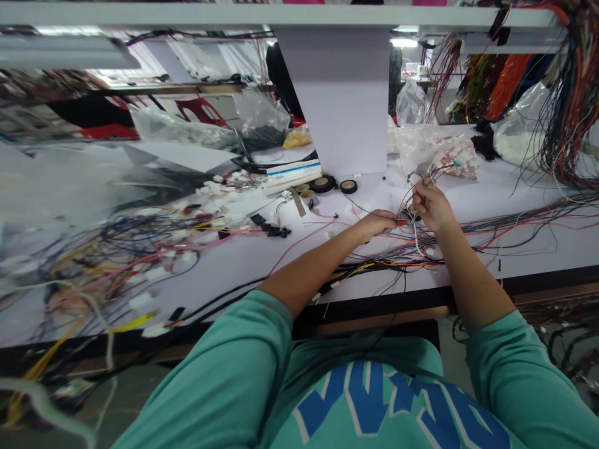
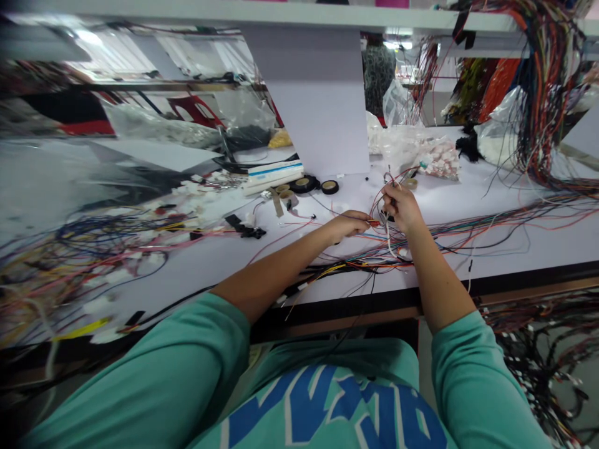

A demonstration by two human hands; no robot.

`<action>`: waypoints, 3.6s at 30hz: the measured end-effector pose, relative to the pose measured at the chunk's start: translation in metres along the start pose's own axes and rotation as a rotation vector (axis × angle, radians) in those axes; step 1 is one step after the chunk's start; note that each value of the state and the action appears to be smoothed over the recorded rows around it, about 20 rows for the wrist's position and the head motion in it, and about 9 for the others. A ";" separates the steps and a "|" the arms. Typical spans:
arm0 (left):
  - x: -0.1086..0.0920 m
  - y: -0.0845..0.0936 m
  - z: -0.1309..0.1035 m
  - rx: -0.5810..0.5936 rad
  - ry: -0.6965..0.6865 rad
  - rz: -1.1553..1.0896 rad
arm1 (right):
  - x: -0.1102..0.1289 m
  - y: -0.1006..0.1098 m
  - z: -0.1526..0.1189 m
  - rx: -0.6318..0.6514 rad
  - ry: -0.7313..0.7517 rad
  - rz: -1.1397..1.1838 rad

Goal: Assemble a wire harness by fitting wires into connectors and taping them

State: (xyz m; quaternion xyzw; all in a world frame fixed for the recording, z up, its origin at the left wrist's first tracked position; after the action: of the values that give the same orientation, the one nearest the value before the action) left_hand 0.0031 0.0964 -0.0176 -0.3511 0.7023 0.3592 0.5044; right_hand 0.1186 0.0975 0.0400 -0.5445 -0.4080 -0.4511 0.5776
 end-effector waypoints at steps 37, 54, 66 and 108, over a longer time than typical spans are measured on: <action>-0.002 0.002 -0.003 -0.122 0.052 -0.066 | -0.005 -0.002 0.000 0.117 -0.100 0.152; -0.011 0.002 -0.002 -0.054 -0.087 0.372 | -0.011 0.003 0.004 0.104 -0.135 0.223; -0.033 -0.011 -0.043 0.427 -0.002 1.015 | -0.006 0.011 0.008 0.057 -0.023 0.165; -0.040 0.012 0.013 -0.037 -0.251 -0.167 | -0.035 0.019 0.013 0.159 -0.035 -1.181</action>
State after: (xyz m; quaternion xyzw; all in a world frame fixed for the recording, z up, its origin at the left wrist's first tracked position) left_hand 0.0081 0.1189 0.0193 -0.3699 0.5951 0.3701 0.6100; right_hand 0.1277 0.1133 0.0022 -0.1880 -0.6838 -0.6549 0.2610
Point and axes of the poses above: each hand's wrist, its own z-axis towards the middle knuckle, its own y-axis out of the back of the hand, x = y × z, the point moved 8 cm from there along z, towards the middle knuckle, and after that the axes turned 3 degrees about -z, right-handed, at the moved point
